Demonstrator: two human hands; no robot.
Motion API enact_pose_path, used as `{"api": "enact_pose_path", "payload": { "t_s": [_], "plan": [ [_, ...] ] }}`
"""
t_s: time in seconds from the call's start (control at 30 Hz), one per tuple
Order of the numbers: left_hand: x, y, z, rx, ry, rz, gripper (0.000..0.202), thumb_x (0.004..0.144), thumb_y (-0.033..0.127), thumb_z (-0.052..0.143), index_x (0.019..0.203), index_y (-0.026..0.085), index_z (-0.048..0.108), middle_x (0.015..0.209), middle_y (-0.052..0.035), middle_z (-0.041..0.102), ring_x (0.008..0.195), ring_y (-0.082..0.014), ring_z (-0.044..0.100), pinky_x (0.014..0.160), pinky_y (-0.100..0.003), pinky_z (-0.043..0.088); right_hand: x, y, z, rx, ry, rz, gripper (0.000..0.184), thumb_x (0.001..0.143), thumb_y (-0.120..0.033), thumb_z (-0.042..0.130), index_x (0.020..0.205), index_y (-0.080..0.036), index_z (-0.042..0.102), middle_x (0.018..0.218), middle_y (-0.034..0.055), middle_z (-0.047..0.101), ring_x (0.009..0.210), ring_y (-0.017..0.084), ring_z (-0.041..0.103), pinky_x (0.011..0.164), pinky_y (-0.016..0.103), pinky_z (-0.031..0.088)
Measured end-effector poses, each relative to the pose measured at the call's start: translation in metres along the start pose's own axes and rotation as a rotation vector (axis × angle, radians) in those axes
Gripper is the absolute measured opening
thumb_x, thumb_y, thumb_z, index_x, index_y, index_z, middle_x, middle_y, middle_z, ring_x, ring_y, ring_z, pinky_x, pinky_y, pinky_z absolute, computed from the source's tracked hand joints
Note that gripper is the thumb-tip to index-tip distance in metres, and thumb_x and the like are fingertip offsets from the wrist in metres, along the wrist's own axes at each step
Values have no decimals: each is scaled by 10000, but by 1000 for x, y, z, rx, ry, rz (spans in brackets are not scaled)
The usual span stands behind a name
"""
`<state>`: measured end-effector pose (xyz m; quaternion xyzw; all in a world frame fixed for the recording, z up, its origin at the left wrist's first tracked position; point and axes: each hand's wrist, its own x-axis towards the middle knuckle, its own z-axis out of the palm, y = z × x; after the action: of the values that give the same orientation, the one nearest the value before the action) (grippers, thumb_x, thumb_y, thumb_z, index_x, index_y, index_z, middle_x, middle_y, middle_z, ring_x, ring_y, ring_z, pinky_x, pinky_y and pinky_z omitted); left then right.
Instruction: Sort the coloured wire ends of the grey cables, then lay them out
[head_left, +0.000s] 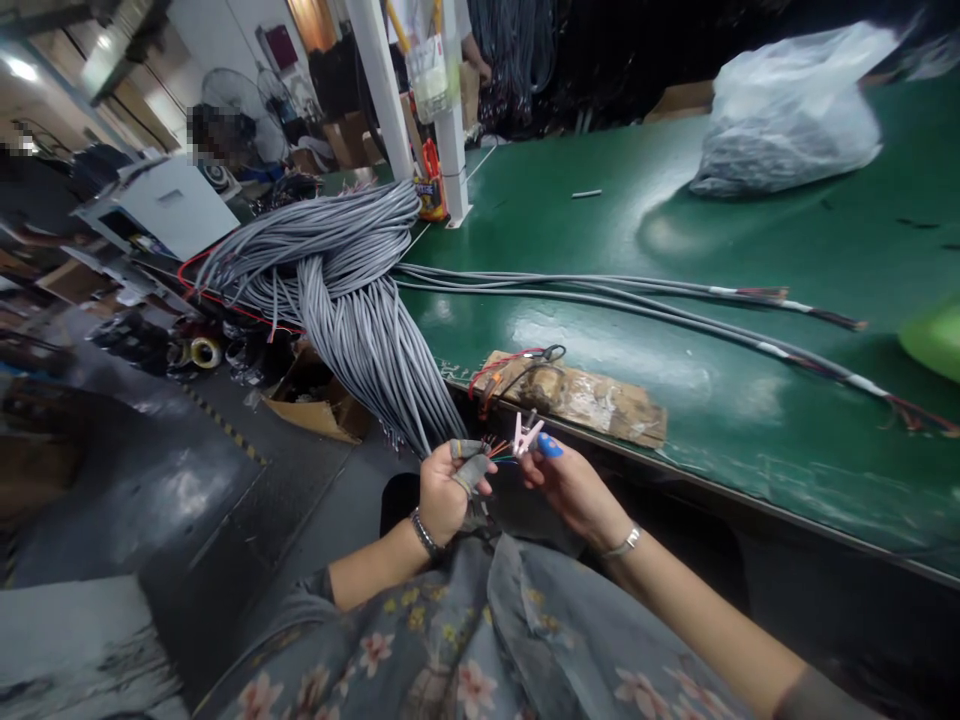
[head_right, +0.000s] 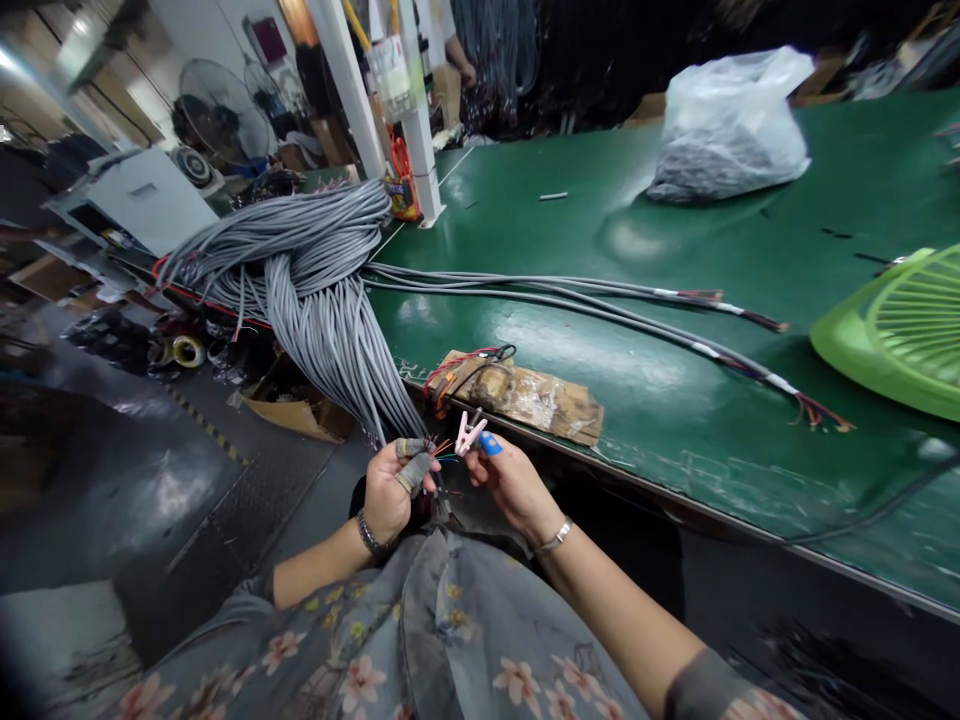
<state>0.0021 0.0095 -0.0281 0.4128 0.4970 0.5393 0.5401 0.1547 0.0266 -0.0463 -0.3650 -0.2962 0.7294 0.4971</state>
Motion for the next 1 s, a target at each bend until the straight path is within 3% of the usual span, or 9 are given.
{"api": "enact_pose_path", "payload": {
  "t_s": [0.27, 0.6, 0.8, 1.0],
  "plan": [
    [-1, 10, 4, -149, 67, -139, 329, 568, 361, 783, 724, 136, 600, 541, -3, 641, 365, -77, 517, 376, -169, 378, -4, 3, 1, 44, -4, 16, 451, 612, -618, 721, 669, -192, 584, 572, -36, 461, 495, 88, 324, 495, 246, 338],
    [-3, 12, 5, -180, 90, -175, 315, 543, 336, 773, 694, 144, 575, 525, -4, 633, 356, -78, 507, 370, -168, 363, -7, 3, 2, 91, -5, 37, 401, 607, -541, 771, 670, -179, 611, 547, -39, 462, 491, 83, 338, 489, 237, 340],
    [-5, 13, 6, -137, 61, -184, 351, 537, 366, 783, 705, 140, 575, 531, -10, 638, 360, -70, 498, 376, -167, 362, -7, 2, 4, 123, -67, 144, 352, 540, -422, 849, 716, -178, 666, 614, -23, 534, 506, 71, 386, 496, 223, 349],
    [-8, 11, 5, -79, 6, -188, 394, 528, 410, 796, 711, 146, 566, 529, -4, 638, 373, -78, 514, 389, -176, 370, -3, 6, 8, 54, -88, 94, 359, 523, -423, 858, 714, -155, 713, 659, 10, 595, 529, 82, 441, 512, 237, 366]
  ]
}}
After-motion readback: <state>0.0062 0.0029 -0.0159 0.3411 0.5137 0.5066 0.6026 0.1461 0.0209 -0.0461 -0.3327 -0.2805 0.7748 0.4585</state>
